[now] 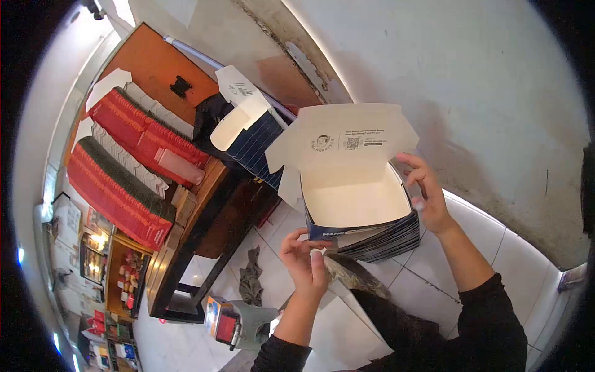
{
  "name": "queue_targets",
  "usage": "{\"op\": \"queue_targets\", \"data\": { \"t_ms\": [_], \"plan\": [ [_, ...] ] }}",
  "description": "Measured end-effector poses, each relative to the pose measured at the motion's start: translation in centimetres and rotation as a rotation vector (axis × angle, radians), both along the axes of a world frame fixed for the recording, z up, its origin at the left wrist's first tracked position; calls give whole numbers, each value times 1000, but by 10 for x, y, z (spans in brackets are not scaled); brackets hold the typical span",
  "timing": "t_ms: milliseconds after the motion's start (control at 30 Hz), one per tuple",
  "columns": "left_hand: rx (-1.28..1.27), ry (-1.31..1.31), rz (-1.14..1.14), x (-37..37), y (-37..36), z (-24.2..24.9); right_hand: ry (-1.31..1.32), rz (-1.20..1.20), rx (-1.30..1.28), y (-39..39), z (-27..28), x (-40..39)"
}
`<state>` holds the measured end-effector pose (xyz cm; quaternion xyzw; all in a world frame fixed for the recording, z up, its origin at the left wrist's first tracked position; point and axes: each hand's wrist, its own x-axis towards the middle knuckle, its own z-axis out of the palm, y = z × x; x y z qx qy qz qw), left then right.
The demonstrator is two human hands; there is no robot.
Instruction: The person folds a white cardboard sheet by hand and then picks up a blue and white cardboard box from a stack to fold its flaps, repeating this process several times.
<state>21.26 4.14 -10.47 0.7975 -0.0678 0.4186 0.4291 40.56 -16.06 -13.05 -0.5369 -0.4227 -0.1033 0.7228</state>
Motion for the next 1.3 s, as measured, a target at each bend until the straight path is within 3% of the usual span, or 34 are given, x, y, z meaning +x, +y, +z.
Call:
{"op": "queue_targets", "data": {
  "t_ms": [67, 100, 133, 167, 267, 300, 367, 467, 533, 600, 633, 667, 767, 800, 867, 1000, 1067, 1167, 1300],
  "plan": [
    [-236, -126, -61, 3, -10, 8, -70, -52, -77, -8, 21, -14],
    [-233, -117, -59, 1, -7, 6, -232, -89, -250, -11, 28, -20],
    [-162, 2, -3, 0, -3, 3, -396, -124, -425, -12, 33, -25],
    [-93, 122, 54, -2, 0, 2, -412, -118, -417, -11, 35, -28],
    [-24, 94, 126, -5, -1, 6, -430, -210, -437, -14, 47, -35],
    [-26, 100, 138, -7, -2, 11, -427, -197, -436, -15, 49, -34],
    [414, 138, 360, -11, -6, 21, -486, -87, -499, -19, 51, -26],
    [453, 168, 286, -15, 2, 23, -389, 40, -621, -26, 49, -21],
    [407, 242, 260, -18, 6, 34, -392, -32, -483, -27, 43, -21],
    [640, 379, 123, -18, 9, 51, -388, -94, -344, -18, 41, -22],
    [839, 320, 184, -15, 4, 68, -244, -181, -199, -9, 40, -21],
    [839, 324, 196, -12, 9, 69, -98, -265, -55, -1, 38, -21],
    [330, 400, -79, -4, 33, 39, -33, -166, -95, 2, 31, -22],
    [327, 397, -73, 3, 24, 38, -37, -169, -91, 3, 32, -22],
    [-231, 312, 99, 23, 9, 45, -47, -159, -86, 4, 30, -20],
    [-15, 452, 70, 39, 20, 41, -133, -236, -135, 0, 26, -20],
    [-298, 536, 100, 47, 18, 41, -133, -238, -131, -1, 23, -19],
    [-518, 550, 229, 56, 12, 43, -130, -243, -127, 1, 18, -20],
    [-455, 421, 246, 57, 14, 32, -119, -214, -95, -1, 16, -19]
  ]
}}
